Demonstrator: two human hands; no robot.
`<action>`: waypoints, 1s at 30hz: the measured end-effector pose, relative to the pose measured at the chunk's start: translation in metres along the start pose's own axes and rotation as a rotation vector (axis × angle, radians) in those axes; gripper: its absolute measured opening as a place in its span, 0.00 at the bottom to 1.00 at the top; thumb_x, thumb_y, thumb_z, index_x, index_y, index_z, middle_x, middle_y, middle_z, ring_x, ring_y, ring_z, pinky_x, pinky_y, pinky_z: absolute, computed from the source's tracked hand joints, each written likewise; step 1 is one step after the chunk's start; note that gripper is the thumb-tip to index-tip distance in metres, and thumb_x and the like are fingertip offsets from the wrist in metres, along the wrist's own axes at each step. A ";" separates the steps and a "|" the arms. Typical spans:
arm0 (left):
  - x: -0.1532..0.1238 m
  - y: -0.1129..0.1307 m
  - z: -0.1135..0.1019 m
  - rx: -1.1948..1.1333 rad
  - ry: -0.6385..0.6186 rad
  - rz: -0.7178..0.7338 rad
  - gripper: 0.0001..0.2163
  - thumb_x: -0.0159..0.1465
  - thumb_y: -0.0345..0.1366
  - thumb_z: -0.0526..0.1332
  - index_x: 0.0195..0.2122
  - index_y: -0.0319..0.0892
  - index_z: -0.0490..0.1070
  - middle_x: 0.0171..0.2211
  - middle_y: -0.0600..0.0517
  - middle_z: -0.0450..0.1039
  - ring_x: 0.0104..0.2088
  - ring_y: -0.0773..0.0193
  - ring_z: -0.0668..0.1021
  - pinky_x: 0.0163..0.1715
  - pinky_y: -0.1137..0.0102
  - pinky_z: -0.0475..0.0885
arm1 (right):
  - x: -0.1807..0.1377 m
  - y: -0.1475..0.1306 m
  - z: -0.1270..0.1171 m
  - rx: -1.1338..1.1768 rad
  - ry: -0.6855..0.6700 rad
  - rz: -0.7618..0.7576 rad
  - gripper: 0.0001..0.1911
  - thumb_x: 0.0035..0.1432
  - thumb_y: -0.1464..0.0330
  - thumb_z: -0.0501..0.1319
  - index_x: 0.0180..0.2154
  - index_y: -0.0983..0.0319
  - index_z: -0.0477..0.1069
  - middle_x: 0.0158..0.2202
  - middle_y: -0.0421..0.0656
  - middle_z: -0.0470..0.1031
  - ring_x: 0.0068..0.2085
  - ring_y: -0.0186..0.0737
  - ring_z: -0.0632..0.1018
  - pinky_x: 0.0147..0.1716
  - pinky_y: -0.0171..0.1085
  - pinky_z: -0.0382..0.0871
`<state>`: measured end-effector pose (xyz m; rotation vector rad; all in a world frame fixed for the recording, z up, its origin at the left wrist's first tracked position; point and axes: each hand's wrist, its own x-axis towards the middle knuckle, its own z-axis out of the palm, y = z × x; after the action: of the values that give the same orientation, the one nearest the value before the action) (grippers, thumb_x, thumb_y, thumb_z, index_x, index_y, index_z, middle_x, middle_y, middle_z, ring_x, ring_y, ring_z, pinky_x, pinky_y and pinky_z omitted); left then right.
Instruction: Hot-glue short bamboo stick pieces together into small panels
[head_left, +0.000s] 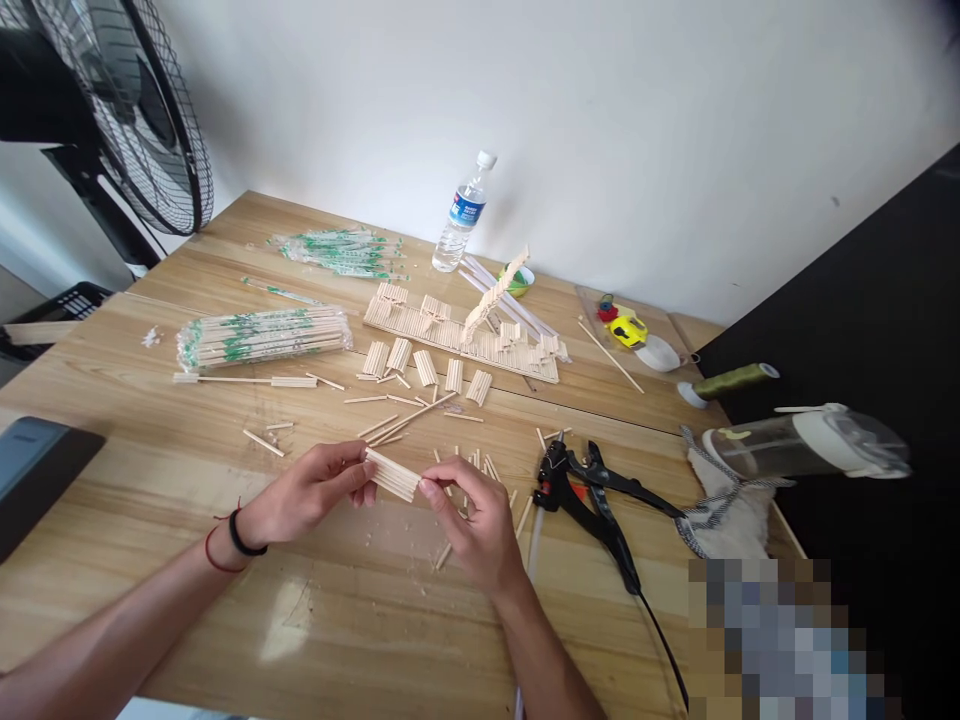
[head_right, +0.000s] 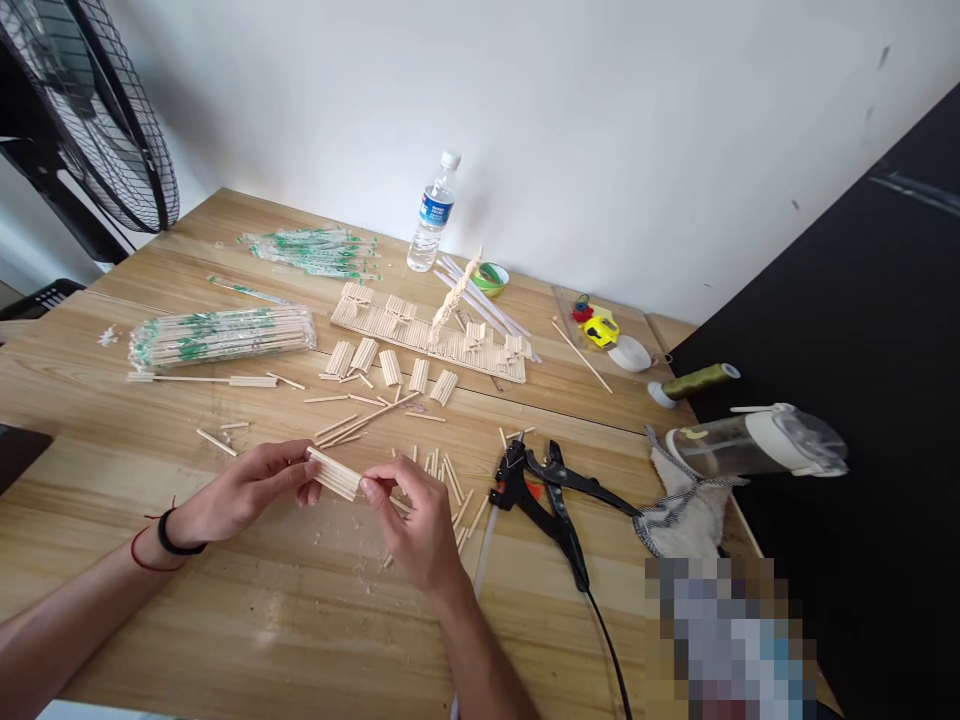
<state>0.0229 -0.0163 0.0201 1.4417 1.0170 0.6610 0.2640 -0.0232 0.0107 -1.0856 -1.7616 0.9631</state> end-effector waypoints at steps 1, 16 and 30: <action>0.000 0.001 0.000 -0.003 0.004 0.001 0.20 0.75 0.48 0.54 0.33 0.41 0.74 0.30 0.51 0.76 0.32 0.62 0.77 0.37 0.70 0.72 | 0.000 0.000 -0.001 0.016 -0.006 0.012 0.07 0.70 0.67 0.61 0.37 0.58 0.76 0.33 0.41 0.78 0.34 0.40 0.78 0.37 0.38 0.71; -0.006 -0.020 -0.004 -0.130 0.154 0.058 0.18 0.76 0.47 0.53 0.32 0.43 0.71 0.29 0.52 0.75 0.34 0.59 0.77 0.44 0.65 0.71 | -0.009 -0.003 -0.062 -0.063 0.092 0.089 0.23 0.74 0.56 0.54 0.27 0.58 0.67 0.24 0.38 0.69 0.27 0.38 0.72 0.28 0.37 0.68; -0.008 -0.005 0.001 0.087 0.126 0.091 0.21 0.76 0.51 0.50 0.30 0.44 0.66 0.28 0.55 0.72 0.32 0.61 0.76 0.45 0.68 0.70 | -0.039 0.044 -0.216 -0.519 0.423 0.285 0.17 0.55 0.51 0.70 0.32 0.58 0.84 0.31 0.50 0.86 0.34 0.51 0.85 0.35 0.43 0.78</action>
<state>0.0189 -0.0235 0.0164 1.5452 1.0943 0.7900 0.4856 -0.0060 0.0394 -1.7619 -1.5554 0.3821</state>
